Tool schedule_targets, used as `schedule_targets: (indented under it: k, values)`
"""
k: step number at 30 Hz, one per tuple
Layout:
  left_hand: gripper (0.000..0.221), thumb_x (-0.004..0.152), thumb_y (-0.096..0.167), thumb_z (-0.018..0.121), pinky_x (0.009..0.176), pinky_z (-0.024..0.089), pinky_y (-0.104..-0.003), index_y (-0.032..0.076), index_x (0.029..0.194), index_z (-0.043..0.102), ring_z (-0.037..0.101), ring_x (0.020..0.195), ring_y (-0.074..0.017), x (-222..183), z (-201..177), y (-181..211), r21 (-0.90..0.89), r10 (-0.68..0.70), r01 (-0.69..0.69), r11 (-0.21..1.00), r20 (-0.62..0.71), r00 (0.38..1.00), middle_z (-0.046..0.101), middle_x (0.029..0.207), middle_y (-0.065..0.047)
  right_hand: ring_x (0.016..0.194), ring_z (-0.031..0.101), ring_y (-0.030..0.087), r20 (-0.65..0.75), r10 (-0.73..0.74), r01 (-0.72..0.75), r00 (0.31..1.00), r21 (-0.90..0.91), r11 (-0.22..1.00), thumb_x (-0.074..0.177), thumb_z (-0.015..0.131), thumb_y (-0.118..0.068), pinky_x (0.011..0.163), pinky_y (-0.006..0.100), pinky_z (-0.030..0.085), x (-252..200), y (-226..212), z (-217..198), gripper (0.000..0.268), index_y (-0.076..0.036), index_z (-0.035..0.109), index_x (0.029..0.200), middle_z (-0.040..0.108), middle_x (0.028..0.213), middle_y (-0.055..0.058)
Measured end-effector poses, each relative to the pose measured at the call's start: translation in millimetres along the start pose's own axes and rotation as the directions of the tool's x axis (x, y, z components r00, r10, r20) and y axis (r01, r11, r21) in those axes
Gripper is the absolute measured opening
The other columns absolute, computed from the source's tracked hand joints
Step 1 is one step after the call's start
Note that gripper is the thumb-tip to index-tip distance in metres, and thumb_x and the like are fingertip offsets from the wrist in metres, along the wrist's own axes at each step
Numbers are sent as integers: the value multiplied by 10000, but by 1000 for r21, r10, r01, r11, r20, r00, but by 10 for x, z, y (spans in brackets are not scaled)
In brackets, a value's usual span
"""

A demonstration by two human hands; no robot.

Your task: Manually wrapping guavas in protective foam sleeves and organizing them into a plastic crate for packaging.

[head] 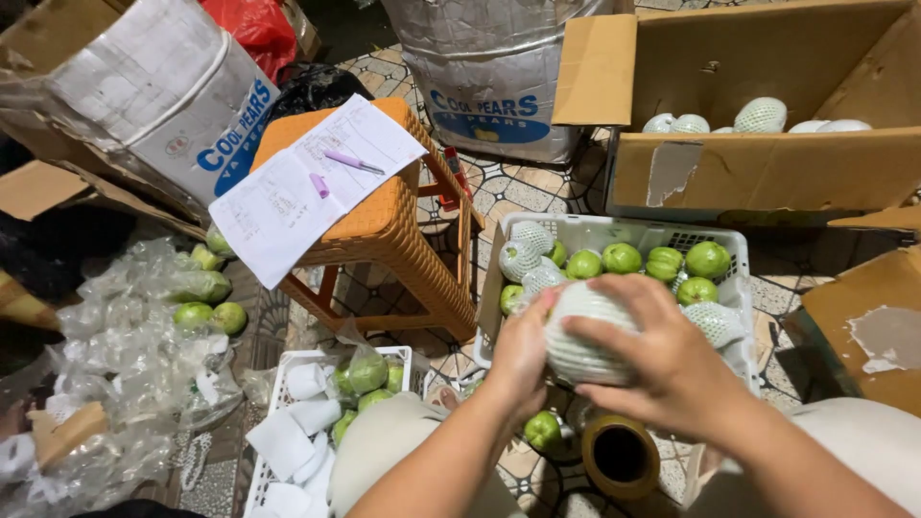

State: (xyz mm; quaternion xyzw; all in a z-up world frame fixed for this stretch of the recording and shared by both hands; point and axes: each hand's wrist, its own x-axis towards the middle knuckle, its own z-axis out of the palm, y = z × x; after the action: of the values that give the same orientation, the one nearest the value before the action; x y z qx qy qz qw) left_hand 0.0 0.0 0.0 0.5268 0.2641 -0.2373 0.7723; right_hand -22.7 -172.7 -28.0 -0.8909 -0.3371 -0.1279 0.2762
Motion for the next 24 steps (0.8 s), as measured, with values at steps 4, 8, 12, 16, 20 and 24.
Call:
schedule_targets:
  k: [4, 8, 12, 16, 20, 24]
  values:
    - [406, 1062, 282, 375, 543, 481, -268, 61, 879, 662, 607, 707, -185, 46, -234, 61, 524, 415, -537, 661, 341, 843, 658, 801, -67, 1304, 510, 342, 7, 182, -174, 983, 331, 928, 567, 944, -293, 849, 533, 686, -28, 59, -243, 822, -334, 596, 1311, 468, 1490, 151]
    - [467, 1028, 365, 342, 478, 424, -328, 117, 777, 648, 606, 577, -179, 7, -382, 109, 592, 672, -802, -77, 625, 397, 639, 671, -15, 1284, 617, 286, 161, 341, -308, 926, 846, 435, 531, 950, -223, 930, 532, 687, -20, 142, -270, 701, -209, 710, 1190, 617, 1389, 84]
    - [448, 1066, 314, 409, 533, 354, -339, 77, 697, 499, 455, 582, -189, 17, -294, -79, 186, 783, -971, 151, 576, 232, 476, 636, -41, 1131, 635, 486, 228, 71, -173, 971, 878, -447, 818, 955, -200, 879, 664, 592, 62, 149, -100, 631, -16, 577, 1288, 564, 1343, 259]
    - [413, 1066, 358, 390, 557, 442, -255, 142, 739, 520, 565, 682, -176, 106, -242, -193, 246, 675, -782, 572, 401, 620, 562, 708, -23, 1250, 575, 372, 441, -99, -390, 892, 639, -663, 896, 796, -418, 945, 532, 626, 105, 206, 42, 635, -113, 508, 1372, 493, 1402, 178]
    - [358, 1042, 375, 508, 571, 473, -253, 55, 913, 606, 647, 720, -152, -181, -45, 64, -134, 265, -267, 954, -35, 964, 665, 795, -62, 1343, 480, 366, 196, 376, -233, 906, 971, 55, 618, 794, -535, 1050, 560, 446, 18, 240, 170, 1016, -60, 473, 1457, 456, 1514, 229]
    - [339, 1047, 413, 528, 354, 294, -122, 94, 933, 513, 510, 455, -34, -187, -95, 75, -213, 233, -237, 948, -42, 971, 565, 663, 6, 1432, 415, 225, -73, 438, -201, 896, 813, 547, 402, 983, -27, 1204, 413, 312, 8, 244, 287, 1193, -102, 458, 1471, 488, 1528, 97]
